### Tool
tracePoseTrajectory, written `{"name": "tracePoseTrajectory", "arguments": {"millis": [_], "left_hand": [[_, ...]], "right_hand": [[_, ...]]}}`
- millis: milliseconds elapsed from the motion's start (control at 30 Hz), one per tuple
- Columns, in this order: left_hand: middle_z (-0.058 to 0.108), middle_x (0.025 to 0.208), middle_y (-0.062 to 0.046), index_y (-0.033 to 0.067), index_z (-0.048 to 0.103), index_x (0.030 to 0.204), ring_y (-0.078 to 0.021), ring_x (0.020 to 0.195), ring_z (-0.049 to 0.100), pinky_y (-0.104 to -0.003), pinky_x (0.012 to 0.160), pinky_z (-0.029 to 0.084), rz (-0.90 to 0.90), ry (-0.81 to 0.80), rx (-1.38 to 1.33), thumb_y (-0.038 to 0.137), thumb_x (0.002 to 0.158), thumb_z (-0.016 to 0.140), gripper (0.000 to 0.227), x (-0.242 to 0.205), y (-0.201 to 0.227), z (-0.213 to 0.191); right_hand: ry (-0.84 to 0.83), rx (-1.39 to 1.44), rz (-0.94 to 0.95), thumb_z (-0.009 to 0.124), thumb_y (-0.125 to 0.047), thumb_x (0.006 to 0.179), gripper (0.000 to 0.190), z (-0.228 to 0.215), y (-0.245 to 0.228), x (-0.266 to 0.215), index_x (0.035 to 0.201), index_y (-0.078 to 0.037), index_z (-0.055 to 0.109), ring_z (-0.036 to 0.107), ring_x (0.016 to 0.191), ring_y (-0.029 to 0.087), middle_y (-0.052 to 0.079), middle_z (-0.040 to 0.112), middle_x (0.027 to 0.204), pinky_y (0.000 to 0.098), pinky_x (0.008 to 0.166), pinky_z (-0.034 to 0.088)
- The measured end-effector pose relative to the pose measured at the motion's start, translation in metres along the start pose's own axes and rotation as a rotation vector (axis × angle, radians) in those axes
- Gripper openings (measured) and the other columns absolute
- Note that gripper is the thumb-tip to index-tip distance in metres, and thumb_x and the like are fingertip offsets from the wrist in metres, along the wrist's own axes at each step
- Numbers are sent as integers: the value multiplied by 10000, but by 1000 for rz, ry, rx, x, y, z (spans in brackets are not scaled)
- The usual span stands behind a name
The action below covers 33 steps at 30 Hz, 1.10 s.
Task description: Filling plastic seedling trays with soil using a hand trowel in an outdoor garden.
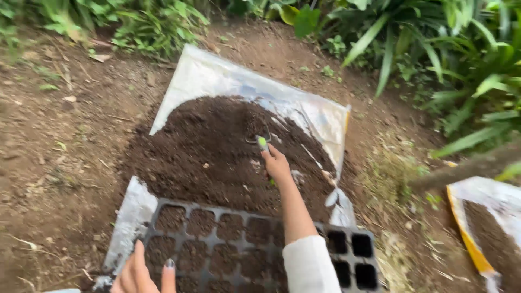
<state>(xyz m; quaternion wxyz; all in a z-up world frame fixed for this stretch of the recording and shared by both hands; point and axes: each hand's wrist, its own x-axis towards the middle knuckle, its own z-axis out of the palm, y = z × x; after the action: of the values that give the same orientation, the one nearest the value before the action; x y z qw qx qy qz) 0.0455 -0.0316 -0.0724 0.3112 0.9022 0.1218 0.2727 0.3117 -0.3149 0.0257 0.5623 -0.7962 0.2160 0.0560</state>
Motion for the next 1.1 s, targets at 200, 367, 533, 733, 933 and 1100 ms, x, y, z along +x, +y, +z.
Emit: {"name": "tracePoseTrajectory", "arguments": {"millis": [200,367,533,733,933,1100], "left_hand": [[454,1447,-287,53,368,1608,-480,1215,346,-614,1043,218,-64,-89,65,299,890,610,797,4,30,-23],[373,1451,-325,3,286,1590,-491,1190,309,-610,966,226,-79,-216,12,295,914,546,781,22,46,-35],[378,1426,-339,-10,294,1565,-474,1184,300,-589,965,214,-52,-195,-39,204,944,511,691,22,45,-43],[381,1424,-317,-16,199,1606,-433,1214,278,-569,951,250,-47,-225,-40,245,976,471,734,17,47,-50],[401,1389,-343,-12,237,1582,-466,1202,292,-590,971,228,-40,-217,-49,220,966,496,708,16,45,-50],[407,1350,-328,3,228,1583,-442,1174,292,-580,957,228,-27,-222,-35,252,972,493,712,14,42,-49]], "right_hand": [[20,45,-29,562,-195,973,501,-112,1,-129,1471,-189,615,467,563,107,18,601,835,264,506,341],[59,57,78,520,-152,981,554,-184,36,-248,1533,-200,543,450,511,131,70,582,741,272,441,327],[149,56,158,489,-68,963,576,-195,90,-327,1530,-156,542,474,533,166,112,599,798,284,452,351],[226,-609,213,501,-242,984,582,-170,122,-360,1554,-337,426,749,1000,235,58,742,1245,367,833,587],[287,-699,161,512,-243,960,562,-164,130,-376,1520,-268,470,761,943,319,121,765,1149,417,792,594],[315,-842,74,499,-233,959,555,-167,138,-380,1513,-224,461,744,822,324,123,769,1051,422,692,584]]}}
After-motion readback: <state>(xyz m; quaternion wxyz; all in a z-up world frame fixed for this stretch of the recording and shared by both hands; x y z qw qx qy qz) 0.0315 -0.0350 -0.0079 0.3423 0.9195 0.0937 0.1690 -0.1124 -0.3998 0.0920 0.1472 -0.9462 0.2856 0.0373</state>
